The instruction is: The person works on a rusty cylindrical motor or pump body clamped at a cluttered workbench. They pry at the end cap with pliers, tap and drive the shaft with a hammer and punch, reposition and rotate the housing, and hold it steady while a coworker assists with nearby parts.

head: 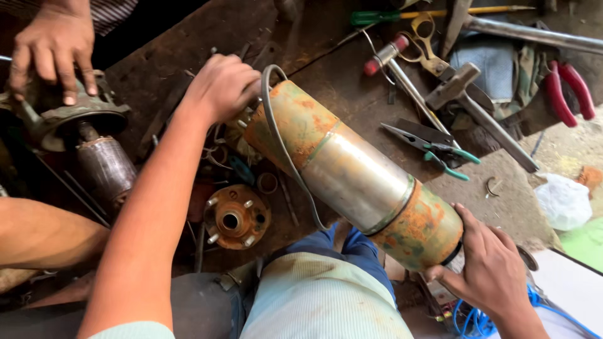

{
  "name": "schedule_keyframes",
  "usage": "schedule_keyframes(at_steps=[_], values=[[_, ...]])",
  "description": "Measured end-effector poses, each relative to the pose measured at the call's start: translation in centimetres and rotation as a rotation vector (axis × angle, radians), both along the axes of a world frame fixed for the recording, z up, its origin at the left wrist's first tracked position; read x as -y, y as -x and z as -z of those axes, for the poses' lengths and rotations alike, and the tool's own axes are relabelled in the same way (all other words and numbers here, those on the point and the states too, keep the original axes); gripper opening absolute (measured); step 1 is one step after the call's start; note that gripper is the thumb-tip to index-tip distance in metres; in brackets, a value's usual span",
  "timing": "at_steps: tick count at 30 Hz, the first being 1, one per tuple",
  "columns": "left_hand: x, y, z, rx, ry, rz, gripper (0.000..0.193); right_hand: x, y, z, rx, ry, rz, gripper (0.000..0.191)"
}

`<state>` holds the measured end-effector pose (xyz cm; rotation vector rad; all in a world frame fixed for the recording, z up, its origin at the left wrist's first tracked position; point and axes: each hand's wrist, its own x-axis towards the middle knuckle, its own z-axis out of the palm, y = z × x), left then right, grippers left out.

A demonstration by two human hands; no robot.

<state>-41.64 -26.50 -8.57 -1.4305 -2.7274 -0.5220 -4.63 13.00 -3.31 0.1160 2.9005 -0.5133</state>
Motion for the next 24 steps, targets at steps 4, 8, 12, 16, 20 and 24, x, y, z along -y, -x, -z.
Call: schedule_keyframes(at_steps=[4,8,12,16,20,24], values=[[-0.1,-1.2,1.3,-0.026,0.115,-0.212,0.059,-0.2,0.1,-0.2,0.017,0.033,-0.002,0.121],[-2.1,1.8,1.4,0.207,0.694,-0.272,0.071,-0.4,0.2,-0.8,0.059,0.076,0.018,0.122],[-3.3,1.3,-1.5,0.220,0.398,-0.297,0.044,-0.6,0.0,-1.4,0.024,0.071,0.003,0.120],[-3.8,-5.0,-6.0,0.002,-0.063,-0.496,0.023,0.0,-1.3,-1.6,-0.090,0.003,0.097,0.122],[-8.4,-15.7,-7.9,0.057,-0.296,-0.367,0.032,1.5,-3.4,-1.2,-0.237,-0.056,0.234,0.123],[-14.4,-23.9,-7.9,0.031,-0.112,0.041,0.064,2.5,-4.8,-0.2,-0.355,-0.030,0.295,0.121]])
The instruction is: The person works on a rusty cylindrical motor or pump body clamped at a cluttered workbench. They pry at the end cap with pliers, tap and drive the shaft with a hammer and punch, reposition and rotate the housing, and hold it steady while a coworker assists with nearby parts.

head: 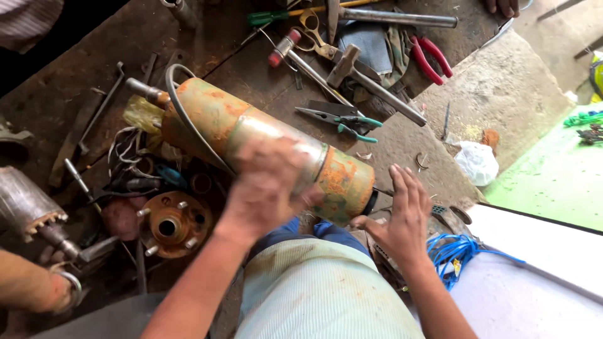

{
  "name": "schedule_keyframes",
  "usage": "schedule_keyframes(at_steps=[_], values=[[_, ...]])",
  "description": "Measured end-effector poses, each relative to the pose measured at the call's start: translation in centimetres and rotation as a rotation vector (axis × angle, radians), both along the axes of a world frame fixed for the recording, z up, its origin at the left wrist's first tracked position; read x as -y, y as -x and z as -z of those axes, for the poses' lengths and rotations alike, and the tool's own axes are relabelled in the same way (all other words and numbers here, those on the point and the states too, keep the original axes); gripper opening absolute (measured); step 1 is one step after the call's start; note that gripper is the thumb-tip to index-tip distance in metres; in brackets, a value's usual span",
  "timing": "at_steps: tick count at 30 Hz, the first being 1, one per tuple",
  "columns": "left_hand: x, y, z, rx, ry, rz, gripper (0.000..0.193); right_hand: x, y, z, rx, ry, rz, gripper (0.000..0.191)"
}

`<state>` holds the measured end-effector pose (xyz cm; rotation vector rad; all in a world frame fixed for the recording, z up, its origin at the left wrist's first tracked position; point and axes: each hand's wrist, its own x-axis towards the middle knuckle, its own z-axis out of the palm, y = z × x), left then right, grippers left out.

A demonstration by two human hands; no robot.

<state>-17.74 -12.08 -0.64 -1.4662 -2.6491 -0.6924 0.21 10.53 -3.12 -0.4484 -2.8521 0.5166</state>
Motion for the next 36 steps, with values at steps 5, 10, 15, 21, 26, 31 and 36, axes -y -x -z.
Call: schedule_keyframes(at_steps=[5,10,15,21,26,31,36], values=[[-4.0,-6.0,1.1,0.086,-0.042,-0.075,0.106,-2.6,-2.8,1.7,-0.094,0.222,0.005,0.119],[-6.0,-9.1,2.3,0.088,-0.066,-0.184,0.121,-5.9,-4.7,4.2,-0.061,0.686,0.030,0.111],[-6.1,-10.0,2.2,0.067,-0.117,-0.240,0.118,-5.6,-4.9,4.6,0.177,0.899,0.119,0.088],[-6.0,-12.4,2.1,0.053,-0.082,-0.442,0.114,-4.7,-4.3,2.5,0.165,0.967,0.168,0.070],[-5.7,-14.0,3.0,-0.021,-0.125,-0.497,0.111,-4.2,-4.2,1.9,0.046,0.742,-0.035,0.066],[-5.1,-14.2,3.1,-0.047,-0.150,-0.540,0.114,-3.4,-4.1,2.9,0.037,1.299,0.052,0.068],[-5.3,-14.3,3.1,-0.058,-0.157,-0.584,0.113,-3.7,-4.0,4.1,0.128,1.637,0.196,0.057]])
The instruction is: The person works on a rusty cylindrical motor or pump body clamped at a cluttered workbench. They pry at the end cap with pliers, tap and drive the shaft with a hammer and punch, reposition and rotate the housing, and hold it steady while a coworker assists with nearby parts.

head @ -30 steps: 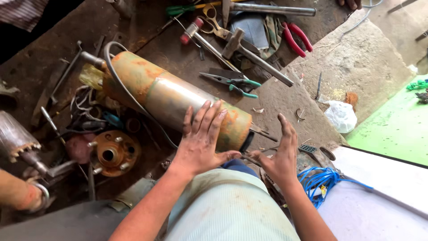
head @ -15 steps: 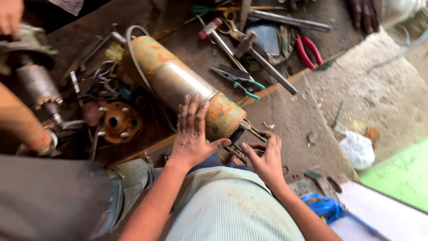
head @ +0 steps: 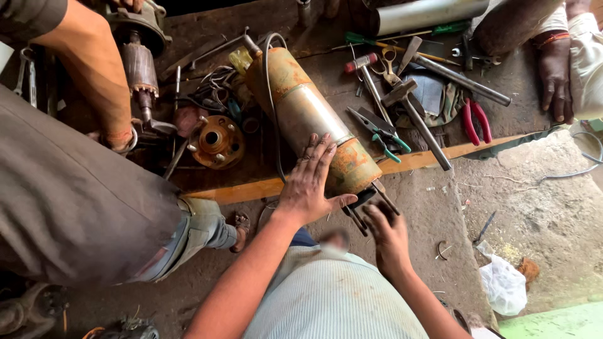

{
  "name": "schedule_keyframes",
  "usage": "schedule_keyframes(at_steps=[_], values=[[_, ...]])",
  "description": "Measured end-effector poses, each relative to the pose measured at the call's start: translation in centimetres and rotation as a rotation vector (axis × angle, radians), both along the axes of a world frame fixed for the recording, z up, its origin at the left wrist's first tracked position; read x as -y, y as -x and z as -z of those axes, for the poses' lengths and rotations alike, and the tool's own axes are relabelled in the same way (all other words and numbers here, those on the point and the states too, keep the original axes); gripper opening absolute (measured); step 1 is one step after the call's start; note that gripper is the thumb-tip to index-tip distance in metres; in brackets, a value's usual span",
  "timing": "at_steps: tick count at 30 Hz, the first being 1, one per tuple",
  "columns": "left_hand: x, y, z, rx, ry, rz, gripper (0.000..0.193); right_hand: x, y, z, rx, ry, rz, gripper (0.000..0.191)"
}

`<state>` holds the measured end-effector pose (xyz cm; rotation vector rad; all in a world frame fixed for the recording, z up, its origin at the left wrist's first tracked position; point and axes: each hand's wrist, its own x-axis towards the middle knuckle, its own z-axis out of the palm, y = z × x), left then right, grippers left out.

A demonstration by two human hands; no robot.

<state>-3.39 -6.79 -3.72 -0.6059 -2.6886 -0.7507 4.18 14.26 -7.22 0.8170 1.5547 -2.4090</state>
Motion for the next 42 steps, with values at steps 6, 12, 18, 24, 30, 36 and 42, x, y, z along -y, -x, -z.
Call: schedule_keyframes(at_steps=[6,12,18,24,30,36,42], values=[[0.0,0.0,0.5,-0.024,-0.061,0.020,0.108,0.8,1.6,0.4,0.013,-0.300,-0.272,0.055],[-0.1,0.0,0.8,-0.029,-0.084,0.052,0.107,1.0,1.2,1.9,-0.113,-0.704,-0.228,0.049],[-0.1,-0.1,0.7,-0.019,-0.086,0.055,0.107,-0.3,1.4,4.6,-0.050,-0.845,-0.387,0.061],[0.1,-0.2,0.8,-0.022,-0.066,0.060,0.106,0.9,0.8,3.9,-0.133,-0.243,-0.125,0.068],[0.0,-0.3,1.1,0.048,-0.047,0.037,0.110,-0.3,2.1,4.9,0.076,-0.750,-0.316,0.062],[0.0,-0.2,1.3,-0.005,-0.058,0.039,0.109,-0.7,1.6,5.1,-0.206,-0.765,-0.480,0.061],[0.3,-0.3,1.1,-0.003,-0.066,0.041,0.111,-0.3,1.2,4.8,-0.153,-0.795,-0.376,0.059]])
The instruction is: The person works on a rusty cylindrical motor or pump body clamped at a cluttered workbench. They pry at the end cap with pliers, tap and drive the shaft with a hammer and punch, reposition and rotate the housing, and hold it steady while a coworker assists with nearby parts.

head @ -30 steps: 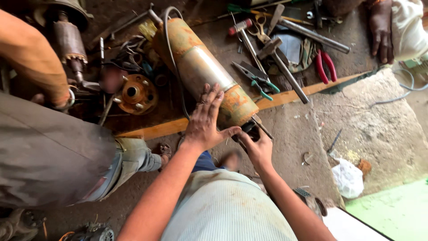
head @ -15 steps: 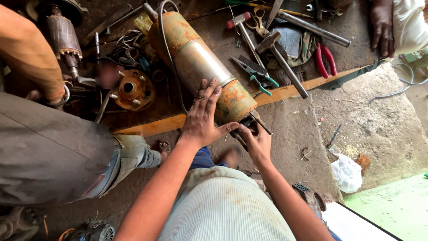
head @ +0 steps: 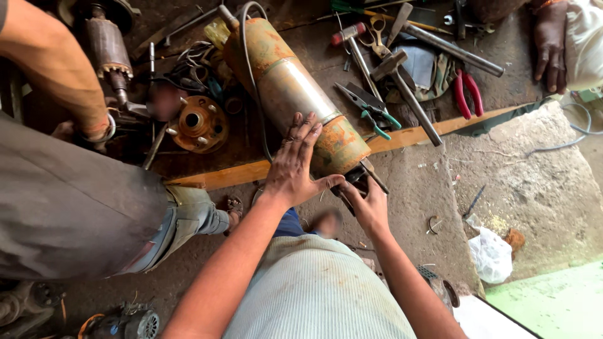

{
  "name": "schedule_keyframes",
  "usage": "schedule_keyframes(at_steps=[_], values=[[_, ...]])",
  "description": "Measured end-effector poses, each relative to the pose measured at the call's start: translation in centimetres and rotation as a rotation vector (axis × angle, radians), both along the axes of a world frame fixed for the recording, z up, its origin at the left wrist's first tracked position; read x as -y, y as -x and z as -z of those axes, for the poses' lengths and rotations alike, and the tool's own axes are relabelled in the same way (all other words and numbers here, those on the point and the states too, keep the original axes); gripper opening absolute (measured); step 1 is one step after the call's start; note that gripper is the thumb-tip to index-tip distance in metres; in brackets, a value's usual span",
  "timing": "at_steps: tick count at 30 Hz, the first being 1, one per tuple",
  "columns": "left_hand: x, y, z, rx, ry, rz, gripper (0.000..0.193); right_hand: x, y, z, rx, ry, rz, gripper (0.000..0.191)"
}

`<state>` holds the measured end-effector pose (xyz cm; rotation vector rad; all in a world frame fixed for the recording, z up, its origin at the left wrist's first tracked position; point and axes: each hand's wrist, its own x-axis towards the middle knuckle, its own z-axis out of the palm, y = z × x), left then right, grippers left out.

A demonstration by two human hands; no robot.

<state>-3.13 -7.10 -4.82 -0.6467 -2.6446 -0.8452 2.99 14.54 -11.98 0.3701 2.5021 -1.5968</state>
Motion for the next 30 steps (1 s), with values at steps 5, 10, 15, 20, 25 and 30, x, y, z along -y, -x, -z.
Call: schedule_keyframes(at_steps=[5,10,15,20,25,30], values=[[-0.2,-0.1,0.3,-0.012,-0.040,0.003,0.116,-1.8,0.9,2.1,0.123,0.273,0.066,0.060],[0.6,-0.1,0.2,-0.001,-0.071,0.000,0.113,-3.5,0.3,-1.0,0.289,0.215,-0.018,0.055],[-0.9,-2.5,-0.2,0.052,-0.039,-0.213,0.127,-2.4,-2.2,-8.3,0.192,-0.505,0.041,0.045],[-2.8,-3.1,1.2,0.211,-0.250,-0.296,0.147,-0.8,0.7,-10.3,-0.520,-0.551,-0.113,0.045],[-2.0,-1.4,2.3,0.146,-0.288,-0.238,0.145,0.4,2.9,-8.9,-0.158,-0.434,-0.114,0.035],[-1.4,-0.8,2.6,0.119,-0.334,-0.151,0.141,1.0,2.6,-8.1,-0.078,-0.424,-0.038,0.033]])
